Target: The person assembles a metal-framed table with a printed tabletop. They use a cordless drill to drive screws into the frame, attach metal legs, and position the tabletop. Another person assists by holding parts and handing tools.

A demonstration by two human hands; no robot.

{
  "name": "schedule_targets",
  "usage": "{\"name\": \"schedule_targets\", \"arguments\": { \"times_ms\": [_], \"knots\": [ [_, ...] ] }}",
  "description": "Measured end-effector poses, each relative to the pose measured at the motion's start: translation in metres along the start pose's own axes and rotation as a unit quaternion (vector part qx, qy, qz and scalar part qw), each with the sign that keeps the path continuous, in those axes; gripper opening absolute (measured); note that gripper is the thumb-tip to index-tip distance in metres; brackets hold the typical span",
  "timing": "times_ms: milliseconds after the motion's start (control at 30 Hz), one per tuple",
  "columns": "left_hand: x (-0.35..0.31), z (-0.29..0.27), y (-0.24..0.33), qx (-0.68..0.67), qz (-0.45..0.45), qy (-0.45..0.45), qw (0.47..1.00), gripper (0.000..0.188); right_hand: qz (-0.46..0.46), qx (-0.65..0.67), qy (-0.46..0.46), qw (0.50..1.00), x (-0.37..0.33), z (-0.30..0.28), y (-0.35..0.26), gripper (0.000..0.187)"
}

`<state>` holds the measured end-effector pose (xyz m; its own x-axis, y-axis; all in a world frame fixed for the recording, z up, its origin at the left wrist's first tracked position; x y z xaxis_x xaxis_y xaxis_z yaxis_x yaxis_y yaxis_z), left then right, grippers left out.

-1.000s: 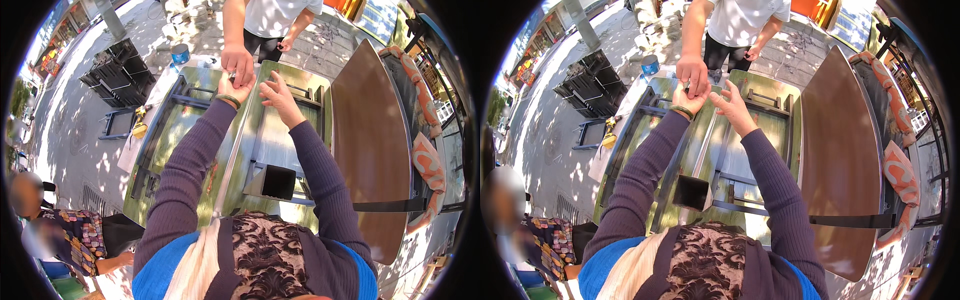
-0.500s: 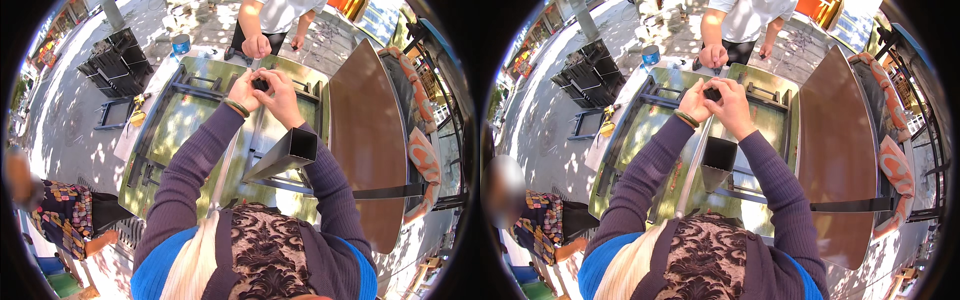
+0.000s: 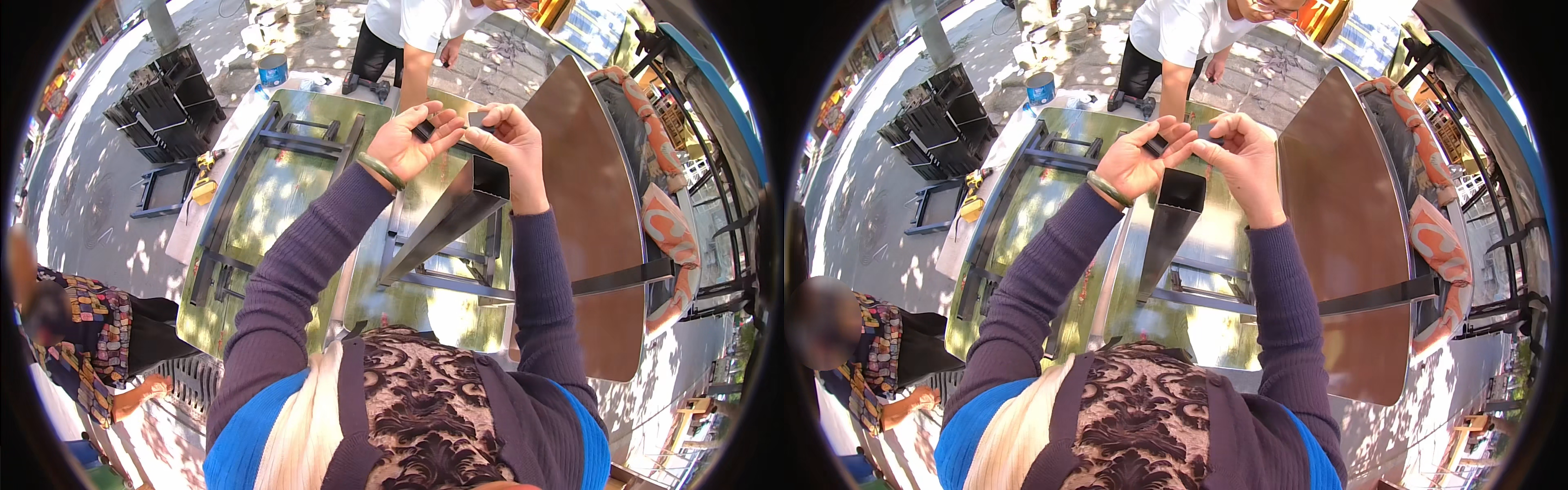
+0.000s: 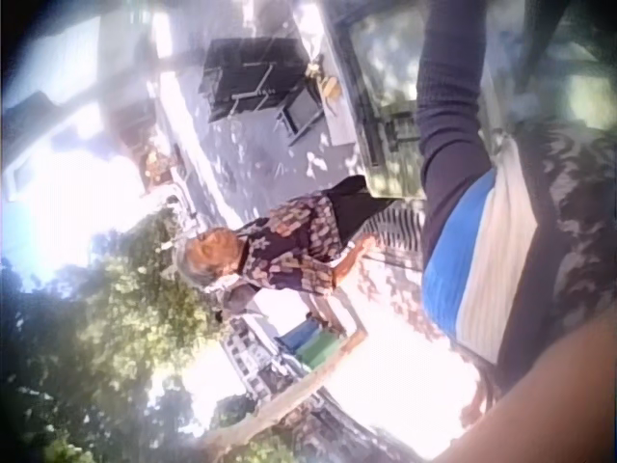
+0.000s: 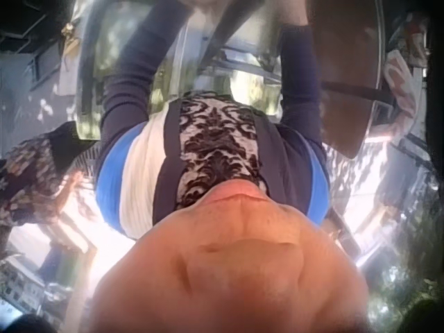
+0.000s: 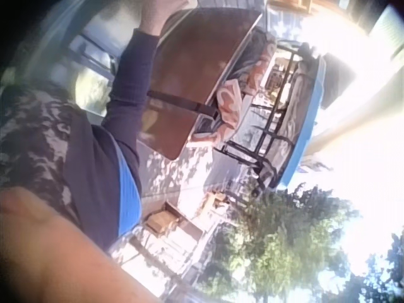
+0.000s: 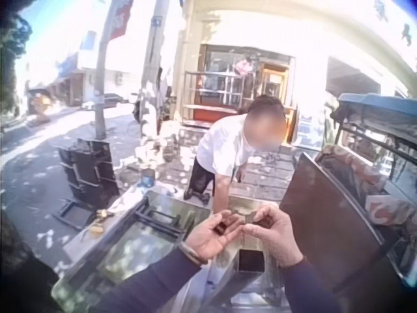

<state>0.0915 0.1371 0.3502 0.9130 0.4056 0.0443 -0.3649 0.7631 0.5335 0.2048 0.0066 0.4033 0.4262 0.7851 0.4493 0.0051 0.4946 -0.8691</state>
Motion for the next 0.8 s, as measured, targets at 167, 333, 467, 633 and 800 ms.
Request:
{"name": "schedule_targets", "arguments": {
  "times_ms": [167, 333, 467, 633, 800],
  "knots": [
    [-0.027, 0.004, 0.021, 0.177, 0.083, -0.006, 0.981, 0.021, -0.109, 0.136, -0.049, 0.984, -0.048, 0.041, -0.085, 0.032],
    [-0.062, 0.051, 0.037, 0.327, 0.159, -0.100, 0.926, 0.020, -0.104, -0.071, -0.034, 0.991, -0.067, 0.080, -0.100, 0.029],
    [-0.093, 0.072, 0.048, 0.508, 0.249, -0.123, 0.815, 0.022, -0.095, -0.117, -0.018, 0.988, -0.072, 0.087, -0.097, 0.025],
    [-0.103, 0.079, 0.060, 0.617, 0.471, -0.222, 0.590, 0.022, -0.115, -0.152, 0.021, 0.981, -0.081, 0.094, -0.096, 0.021],
    [-0.105, 0.074, 0.057, 0.591, 0.473, -0.257, 0.601, 0.026, -0.266, -0.402, -0.016, 0.876, -0.086, 0.094, -0.090, 0.043]
  ]
}}
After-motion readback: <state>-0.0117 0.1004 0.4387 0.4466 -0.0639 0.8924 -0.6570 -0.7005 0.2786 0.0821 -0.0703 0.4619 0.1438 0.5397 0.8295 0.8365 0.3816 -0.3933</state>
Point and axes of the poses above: each hand's wrist, its own x-axis towards the middle knuckle, its own z-axis out of the palm, y = z × x, the point moved 1 cm from there along x, towards the middle knuckle, and after that the axes turned 15 degrees about x, right-handed, at the moved point
